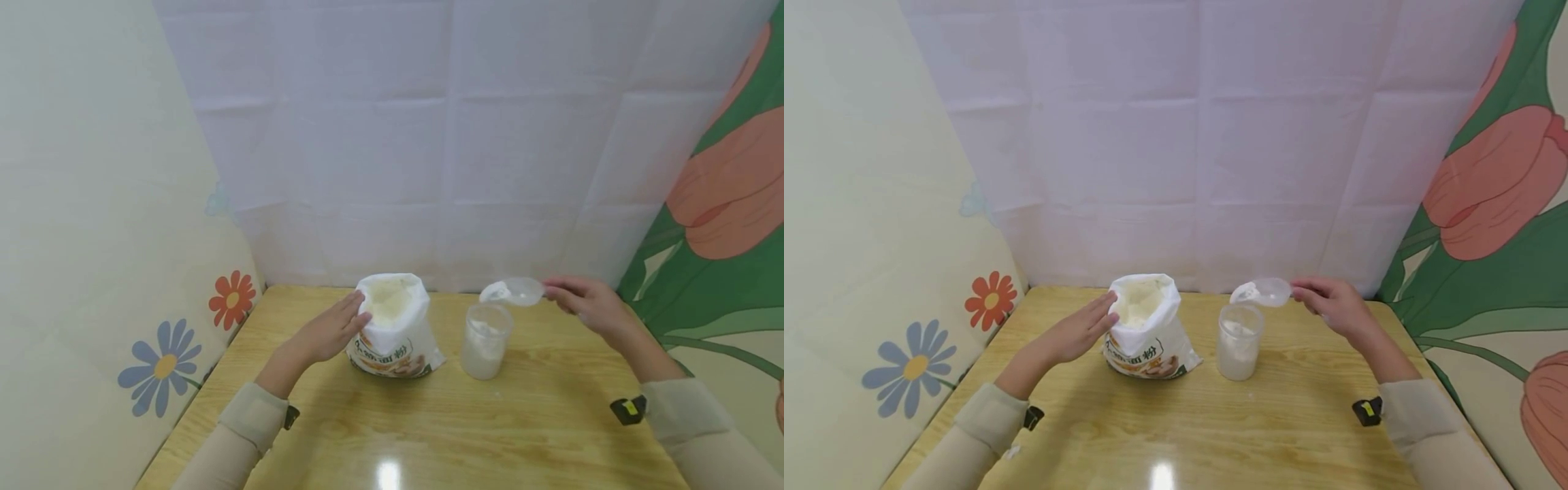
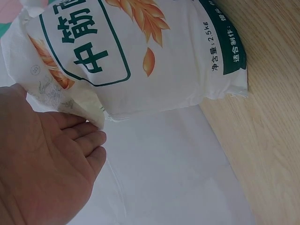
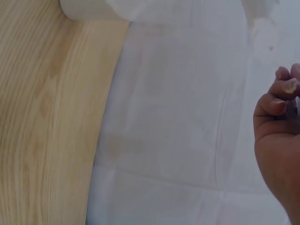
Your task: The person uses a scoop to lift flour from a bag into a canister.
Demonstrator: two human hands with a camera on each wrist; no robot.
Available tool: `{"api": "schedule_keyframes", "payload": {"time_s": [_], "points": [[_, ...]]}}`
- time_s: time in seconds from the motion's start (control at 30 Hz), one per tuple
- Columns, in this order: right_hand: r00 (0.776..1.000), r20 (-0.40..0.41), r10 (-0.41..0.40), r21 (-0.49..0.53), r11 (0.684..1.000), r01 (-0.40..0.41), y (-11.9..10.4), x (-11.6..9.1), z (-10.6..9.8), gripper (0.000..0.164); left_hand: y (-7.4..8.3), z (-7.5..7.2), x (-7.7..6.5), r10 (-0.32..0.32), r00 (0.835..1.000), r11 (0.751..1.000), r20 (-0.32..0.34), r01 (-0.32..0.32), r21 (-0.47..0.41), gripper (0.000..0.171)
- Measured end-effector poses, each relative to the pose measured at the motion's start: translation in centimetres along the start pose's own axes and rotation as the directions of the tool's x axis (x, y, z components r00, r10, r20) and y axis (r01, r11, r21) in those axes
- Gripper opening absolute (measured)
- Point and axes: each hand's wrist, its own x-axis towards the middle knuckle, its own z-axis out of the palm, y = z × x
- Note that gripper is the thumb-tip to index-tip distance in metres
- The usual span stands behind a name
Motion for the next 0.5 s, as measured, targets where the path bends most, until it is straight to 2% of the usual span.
{"api": "schedule_keyframes", "payload": {"time_s": [0.3,0.5], "points": [[0.999,0.023,0.024,-0.102,0.995,-0.021,0.29,-0.37,-0.47,0.044,-0.08,0.04,0.02,-0.006,1.000,1.000,0.002,0.006,0.008,0.075],[0.999,0.046,0.020,-0.124,0.992,-0.015,0.33,-0.38,-0.65,0.044,0.14,-0.09,-0.03,-0.005,1.000,1.000,0.003,0.005,0.006,0.074]]}}
